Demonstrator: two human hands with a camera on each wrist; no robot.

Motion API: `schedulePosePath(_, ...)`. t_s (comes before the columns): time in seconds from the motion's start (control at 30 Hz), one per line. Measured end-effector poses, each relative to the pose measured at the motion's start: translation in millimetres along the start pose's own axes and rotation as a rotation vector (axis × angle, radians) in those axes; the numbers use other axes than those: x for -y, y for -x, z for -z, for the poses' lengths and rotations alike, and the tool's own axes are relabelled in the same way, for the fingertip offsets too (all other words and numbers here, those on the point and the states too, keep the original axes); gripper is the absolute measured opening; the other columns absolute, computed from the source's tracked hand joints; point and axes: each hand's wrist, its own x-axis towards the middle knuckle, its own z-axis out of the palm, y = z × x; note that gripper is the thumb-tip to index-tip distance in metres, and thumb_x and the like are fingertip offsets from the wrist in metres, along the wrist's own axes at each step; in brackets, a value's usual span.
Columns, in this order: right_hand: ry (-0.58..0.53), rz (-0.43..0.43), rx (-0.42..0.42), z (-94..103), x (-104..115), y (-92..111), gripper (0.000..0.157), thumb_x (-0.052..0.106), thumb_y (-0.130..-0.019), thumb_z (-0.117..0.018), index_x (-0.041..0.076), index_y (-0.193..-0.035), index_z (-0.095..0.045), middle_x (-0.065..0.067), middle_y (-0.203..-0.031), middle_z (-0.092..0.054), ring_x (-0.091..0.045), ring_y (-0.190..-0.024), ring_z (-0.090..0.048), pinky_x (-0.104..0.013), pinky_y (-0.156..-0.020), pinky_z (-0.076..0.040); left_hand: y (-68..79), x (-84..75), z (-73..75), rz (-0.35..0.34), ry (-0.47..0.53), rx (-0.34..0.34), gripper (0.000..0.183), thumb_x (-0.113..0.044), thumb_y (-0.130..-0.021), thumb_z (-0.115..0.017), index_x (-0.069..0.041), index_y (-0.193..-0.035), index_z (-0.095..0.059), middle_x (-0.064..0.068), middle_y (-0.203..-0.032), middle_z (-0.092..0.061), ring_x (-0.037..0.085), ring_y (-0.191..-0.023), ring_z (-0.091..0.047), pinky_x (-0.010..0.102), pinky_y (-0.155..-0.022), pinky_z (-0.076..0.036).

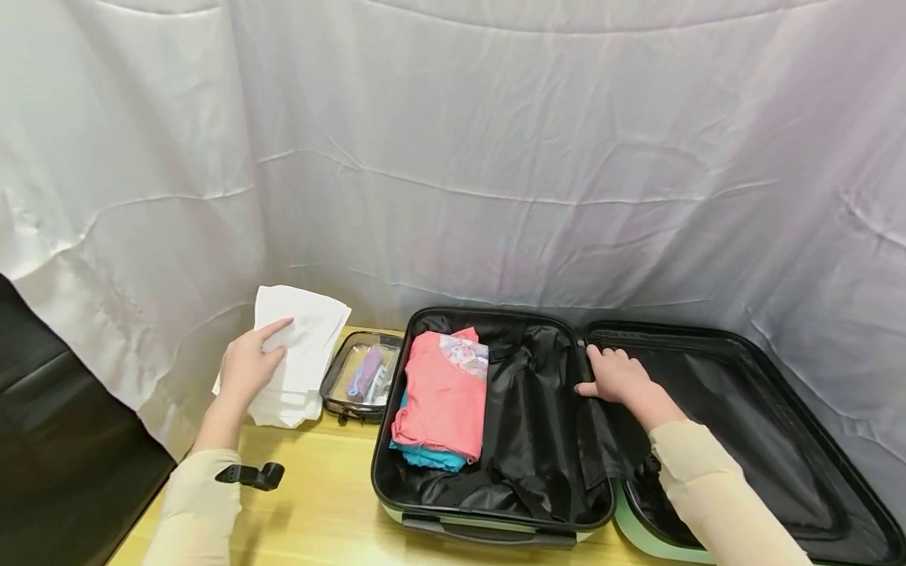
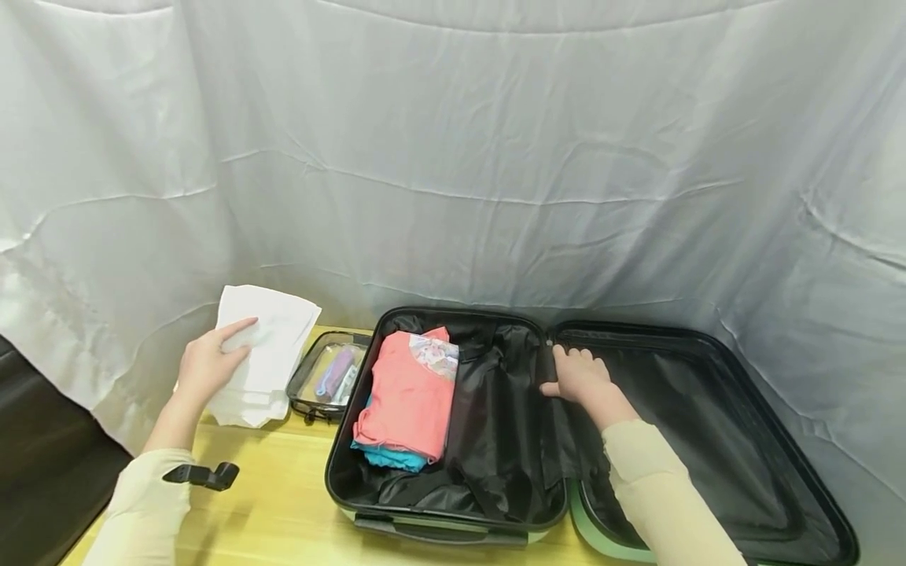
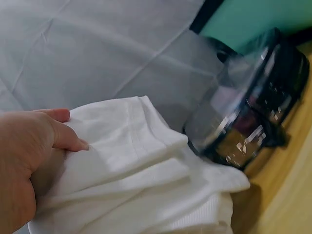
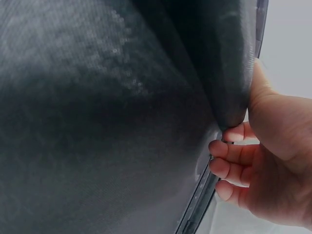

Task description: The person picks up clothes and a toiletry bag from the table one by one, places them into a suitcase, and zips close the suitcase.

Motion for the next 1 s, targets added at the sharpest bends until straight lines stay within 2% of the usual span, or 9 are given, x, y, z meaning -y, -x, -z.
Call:
schedulePosePath(0.13,-0.003,0.005,-0.007,1.3,0.4,-1.6,0.081,0.047,-0.087,-0.069,-0.008,-0.139,-0.039,-0.036,-0.131,-0.05,-0.054,-0.118,-0.048,-0.062,-0.089,-0.046,-5.0,-14.8,8.8,-0.059,-0.032,-0.063,0.048,-0.006,-0.082,-0.062,-0.02,-0.127,-0.066,0.011,-0.062,-0.052,0.022,-0.056,-0.042,0.033,-0.053,-0.033)
schedulePosePath(0.27,-0.013,0.01,-0.004,0.8,1.0,-2.5,0.081,0.047,-0.086,-0.069,-0.007,-0.138,-0.039,-0.036,-0.131,-0.05,-0.054,-0.117,-0.048,-0.062,-0.089,-0.046,-10.6,-28.6,17.4,-0.09,-0.046,-0.103,0.047,-0.006,-0.082,-0.063,-0.021,-0.126,-0.066,0.016,-0.066,-0.056,0.028,-0.061,-0.048,0.038,-0.053,-0.035)
schedulePosePath(0.4,-0.016,0.007,0.003,-0.3,0.5,-1.2,0.081,0.048,-0.086,-0.069,-0.007,-0.138,-0.039,-0.036,-0.131,-0.05,-0.053,-0.117,-0.048,-0.062,-0.089,-0.046,-16.7,-44.3,21.7,-0.099,-0.004,-0.124,0.046,-0.006,-0.083,-0.063,-0.02,-0.127,-0.066,0.024,-0.093,-0.068,0.036,-0.075,-0.057,0.047,-0.062,-0.041)
schedulePosePath(0.5,-0.013,0.006,0.014,0.1,-0.9,0.0,0.082,0.048,-0.087,-0.068,-0.007,-0.14,-0.038,-0.036,-0.132,-0.049,-0.054,-0.118,-0.048,-0.061,-0.088,-0.046,-21.4,-58.9,23.2,-0.086,0.056,-0.128,0.045,-0.006,-0.084,-0.064,-0.02,-0.128,-0.066,0.025,-0.112,-0.068,0.04,-0.086,-0.06,0.051,-0.07,-0.043)
schedulePosePath(0.6,-0.011,0.009,0.022,-0.7,-1.9,0.4,0.083,0.048,-0.087,-0.068,-0.007,-0.141,-0.037,-0.037,-0.133,-0.048,-0.055,-0.119,-0.047,-0.061,-0.088,-0.046,-24.5,-74.0,22.0,-0.077,0.106,-0.13,0.045,-0.007,-0.084,-0.064,-0.021,-0.127,-0.066,0.023,-0.12,-0.067,0.039,-0.09,-0.06,0.051,-0.072,-0.043)
schedulePosePath(0.83,-0.021,0.009,0.039,0.7,-2.5,-2.9,0.084,0.048,-0.089,-0.066,-0.007,-0.143,-0.034,-0.037,-0.138,-0.044,-0.055,-0.123,-0.044,-0.062,-0.092,-0.044,-31.4,-109.5,15.3,-0.121,0.186,-0.167,0.044,-0.006,-0.082,-0.066,-0.02,-0.124,-0.069,0.018,-0.12,-0.069,0.034,-0.082,-0.058,0.044,-0.07,-0.041)
schedulePosePath(1.0,-0.035,0.007,0.04,0.6,-3.6,-3.6,0.084,0.047,-0.089,-0.066,-0.007,-0.144,-0.032,-0.037,-0.138,-0.044,-0.055,-0.123,-0.043,-0.062,-0.091,-0.044,-30.8,-134.0,7.5,-0.12,0.284,-0.16,0.042,-0.007,-0.083,-0.069,-0.019,-0.123,-0.07,0.014,-0.125,-0.067,0.032,-0.096,-0.063,0.042,-0.079,-0.046)
